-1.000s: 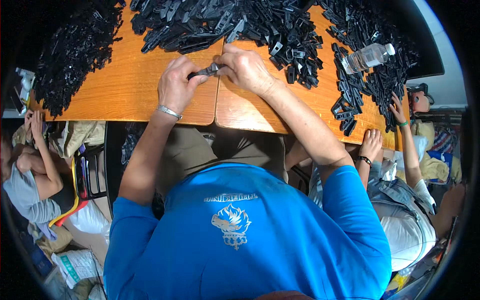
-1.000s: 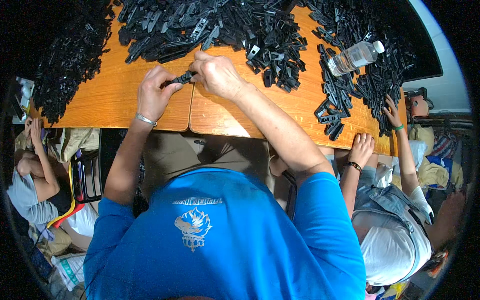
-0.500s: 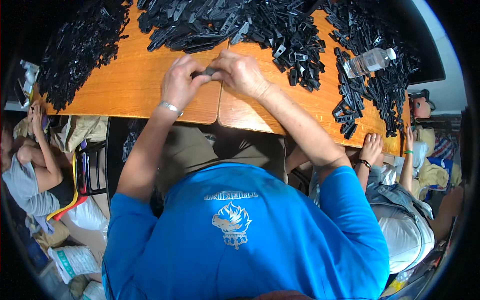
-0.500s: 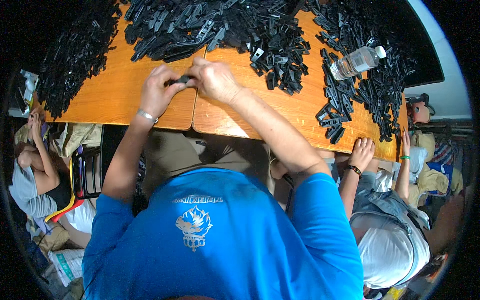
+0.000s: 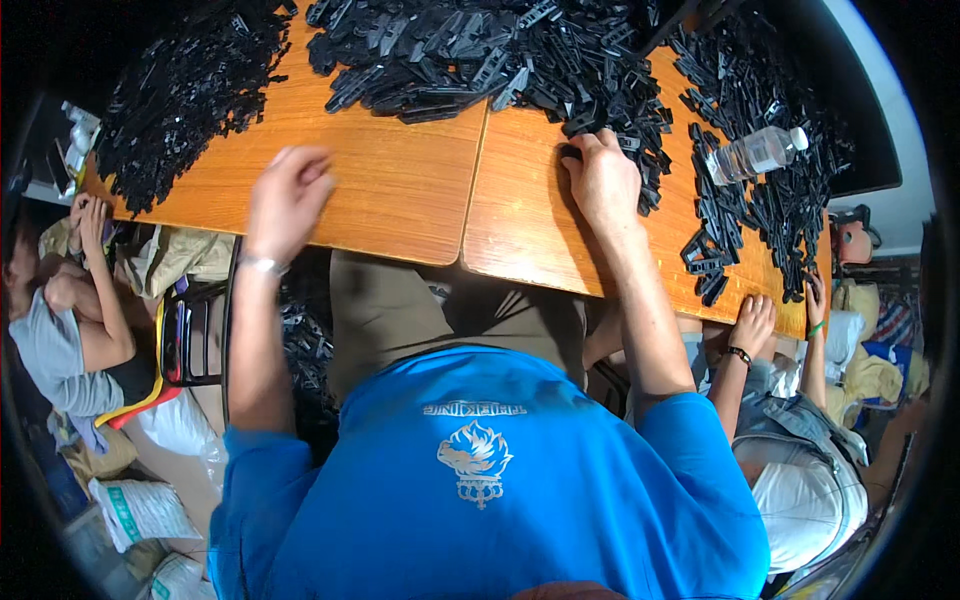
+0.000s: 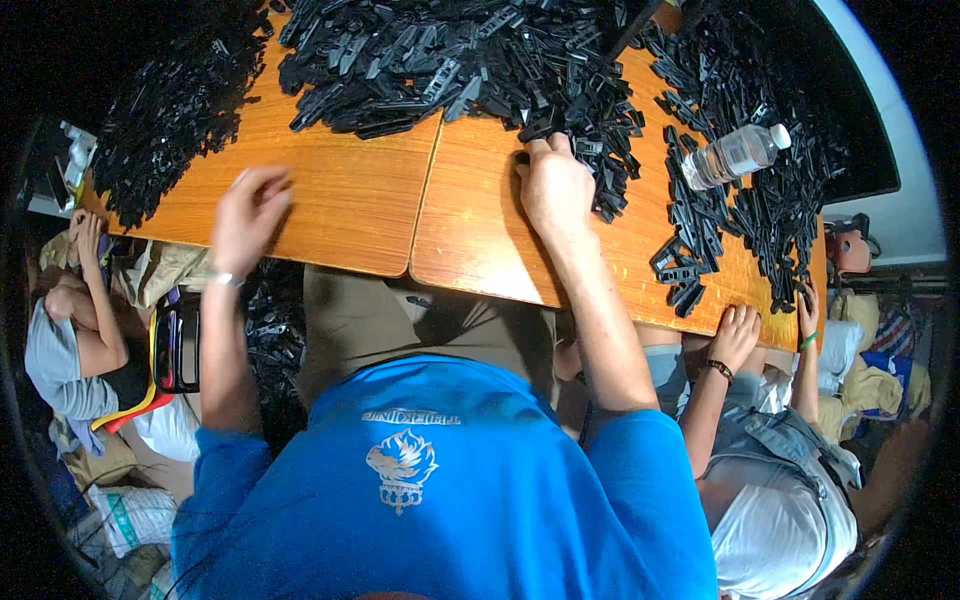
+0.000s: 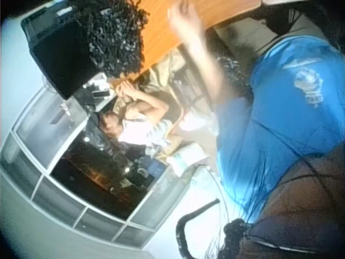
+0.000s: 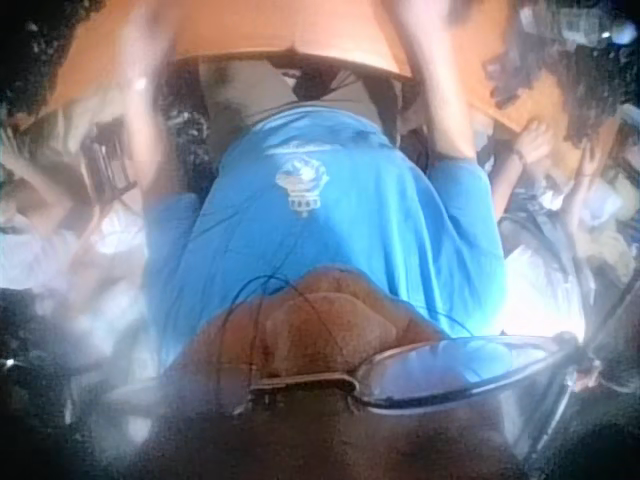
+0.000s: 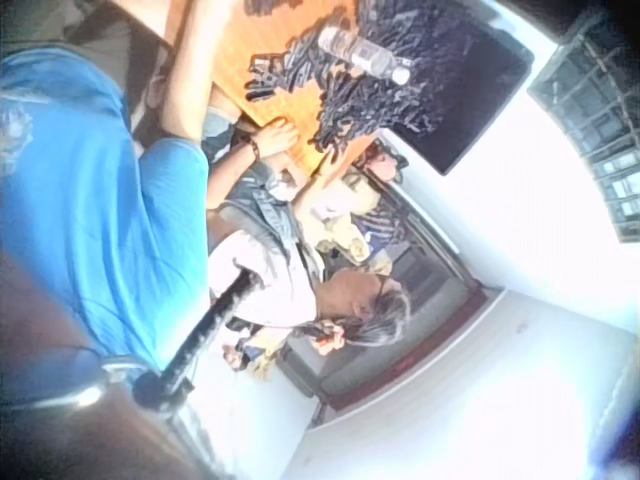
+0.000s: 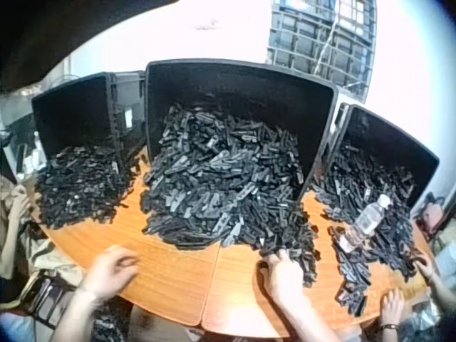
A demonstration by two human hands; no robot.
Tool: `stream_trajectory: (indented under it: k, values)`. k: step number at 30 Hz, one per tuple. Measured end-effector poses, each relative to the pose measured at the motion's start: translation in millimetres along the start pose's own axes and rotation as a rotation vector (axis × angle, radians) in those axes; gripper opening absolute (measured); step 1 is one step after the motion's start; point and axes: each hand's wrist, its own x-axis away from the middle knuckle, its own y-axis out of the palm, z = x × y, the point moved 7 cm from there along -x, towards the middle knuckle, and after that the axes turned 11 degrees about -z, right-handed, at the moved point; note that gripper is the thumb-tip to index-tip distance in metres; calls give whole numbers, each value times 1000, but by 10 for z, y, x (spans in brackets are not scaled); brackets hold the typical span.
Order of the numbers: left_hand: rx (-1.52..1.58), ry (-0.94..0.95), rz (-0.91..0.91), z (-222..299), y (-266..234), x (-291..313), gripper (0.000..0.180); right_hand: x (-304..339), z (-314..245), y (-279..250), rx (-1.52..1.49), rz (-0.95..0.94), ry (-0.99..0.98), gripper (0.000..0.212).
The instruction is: The person repeatedly picks up plastic components from piles on the table and connects them together by hand.
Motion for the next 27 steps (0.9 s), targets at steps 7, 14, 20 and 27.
stream_trajectory:
  k: [7, 14, 20, 27]
  values:
    - [-306, 325, 211, 839, 621, -990, 31, -122, -371, 95, -287, -75, -167, 20]
    - [-476, 377, 172, 894, 866, -1243, 26, 1, -487, 102, -475, -194, -141, 25]
    - [-240, 278, 138, 791, 832, -1155, 13, 80, -408, 209, -688, -229, -77, 24]
    - [1063, -89, -235, 474, 1127, -721, 23, 222, -523, 76, -440, -205, -174, 22]
